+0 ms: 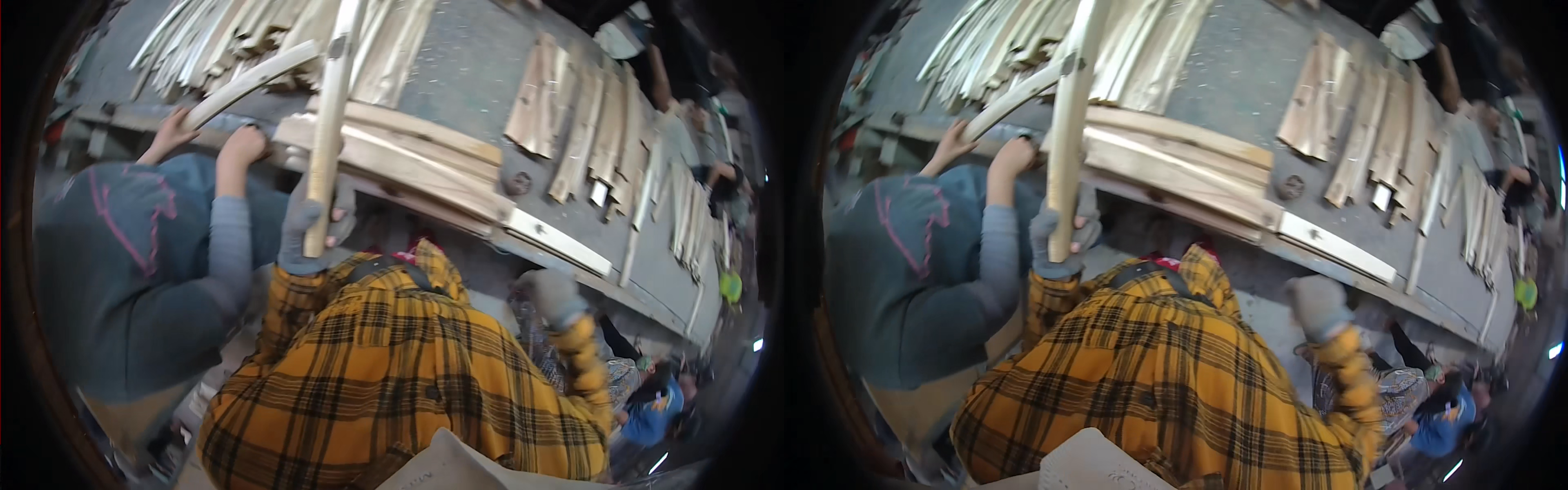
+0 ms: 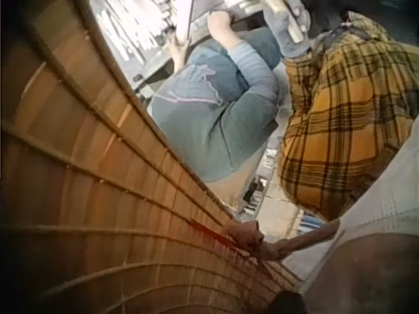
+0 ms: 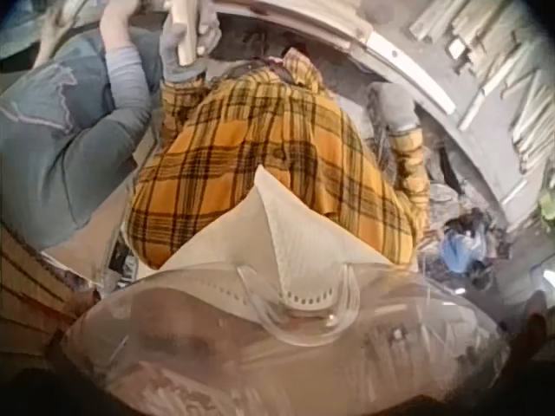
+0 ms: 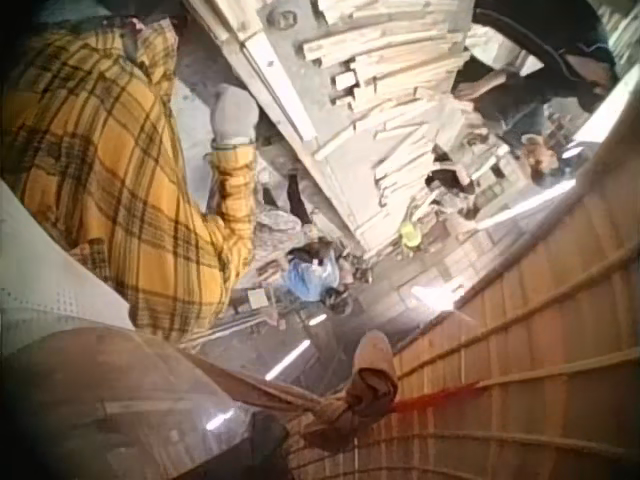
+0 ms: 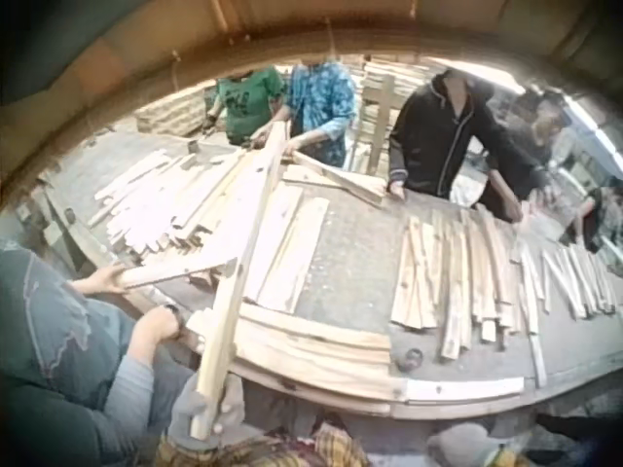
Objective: The person uses a chisel and a wooden mallet to shape and smooth the edges of wooden slats. They repeatedly strike the chisel against the wood to remove material and refine the profile of the pieces. The person handles the wood with gloved hands, adjusting the position of the slats on the workbench as they work.
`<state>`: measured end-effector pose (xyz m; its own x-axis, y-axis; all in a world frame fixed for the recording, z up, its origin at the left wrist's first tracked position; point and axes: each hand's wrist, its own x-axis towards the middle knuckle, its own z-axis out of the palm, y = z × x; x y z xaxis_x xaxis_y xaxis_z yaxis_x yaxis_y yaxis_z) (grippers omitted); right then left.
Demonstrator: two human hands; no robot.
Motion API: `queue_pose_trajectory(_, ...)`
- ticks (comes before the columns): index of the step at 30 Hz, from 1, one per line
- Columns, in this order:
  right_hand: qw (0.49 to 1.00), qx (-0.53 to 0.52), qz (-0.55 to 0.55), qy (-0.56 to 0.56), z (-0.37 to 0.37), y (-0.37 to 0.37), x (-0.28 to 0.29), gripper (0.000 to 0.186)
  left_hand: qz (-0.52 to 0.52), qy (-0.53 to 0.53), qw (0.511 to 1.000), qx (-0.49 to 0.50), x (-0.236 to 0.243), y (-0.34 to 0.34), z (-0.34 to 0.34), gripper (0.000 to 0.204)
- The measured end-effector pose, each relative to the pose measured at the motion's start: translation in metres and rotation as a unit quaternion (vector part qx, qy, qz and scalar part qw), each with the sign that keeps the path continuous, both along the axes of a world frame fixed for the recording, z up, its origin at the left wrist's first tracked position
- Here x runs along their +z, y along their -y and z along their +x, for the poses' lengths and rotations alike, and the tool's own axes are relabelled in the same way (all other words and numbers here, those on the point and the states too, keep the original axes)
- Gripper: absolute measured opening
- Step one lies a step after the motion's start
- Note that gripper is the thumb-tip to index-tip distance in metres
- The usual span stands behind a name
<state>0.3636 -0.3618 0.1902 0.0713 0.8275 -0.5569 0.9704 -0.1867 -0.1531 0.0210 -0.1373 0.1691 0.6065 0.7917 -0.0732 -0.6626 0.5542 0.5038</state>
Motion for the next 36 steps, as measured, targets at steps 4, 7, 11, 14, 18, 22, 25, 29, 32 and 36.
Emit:
queue_pose_trajectory(4, 0.978, -0.156, -0.109, -0.084, 0.004, 0.109, -0.19, 0.011, 0.001, -0.007, 0.996, -0.085, -0.007, -0.014, 0.007, 0.063)
queue_pose_trajectory(7, 0.867, -0.424, -0.093, -0.244, -0.01, 0.1, -0.284, 0.011, -0.034, -0.058, 0.985, -0.158, -0.011, -0.025, 0.032, 0.076)
queue_pose_trajectory(11, 0.482, -0.721, 0.006, -0.498, -0.037, 0.064, -0.331, 0.016, 0.044, -0.081, 0.982, -0.162, -0.011, -0.033, 0.035, 0.094)
queue_pose_trajectory(14, 0.355, -0.757, 0.015, -0.549, -0.038, 0.052, -0.33, 0.022, 0.093, -0.16, 0.97, -0.157, -0.026, -0.028, 0.027, 0.106)
queue_pose_trajectory(18, 0.265, -0.676, -0.043, -0.686, -0.006, 0.065, -0.341, 0.027, 0.181, -0.211, 0.953, -0.122, -0.042, -0.024, 0.027, 0.103)
queue_pose_trajectory(22, 0.298, -0.725, 0.09, -0.615, -0.012, 0.061, -0.316, 0.021, 0.207, -0.22, 0.947, -0.107, -0.037, -0.022, 0.023, 0.103)
queue_pose_trajectory(25, 0.239, -0.538, -0.04, -0.808, -0.003, 0.08, -0.337, 0.026, 0.219, -0.231, 0.942, -0.107, -0.041, -0.026, 0.024, 0.103)
queue_pose_trajectory(29, 0.285, -0.758, 0.044, -0.585, -0.016, 0.068, -0.335, 0.023, 0.252, -0.243, 0.931, -0.101, -0.041, -0.032, 0.019, 0.103)
queue_pose_trajectory(32, 0.35, -0.767, 0.013, -0.538, -0.021, 0.054, -0.303, 0.02, 0.25, -0.251, 0.93, -0.097, -0.043, -0.028, 0.015, 0.103)
queue_pose_trajectory(36, 0.306, -0.758, 0.055, -0.574, -0.04, 0.039, -0.271, 0.021, 0.207, -0.233, 0.944, -0.108, -0.03, -0.027, 0.014, 0.102)
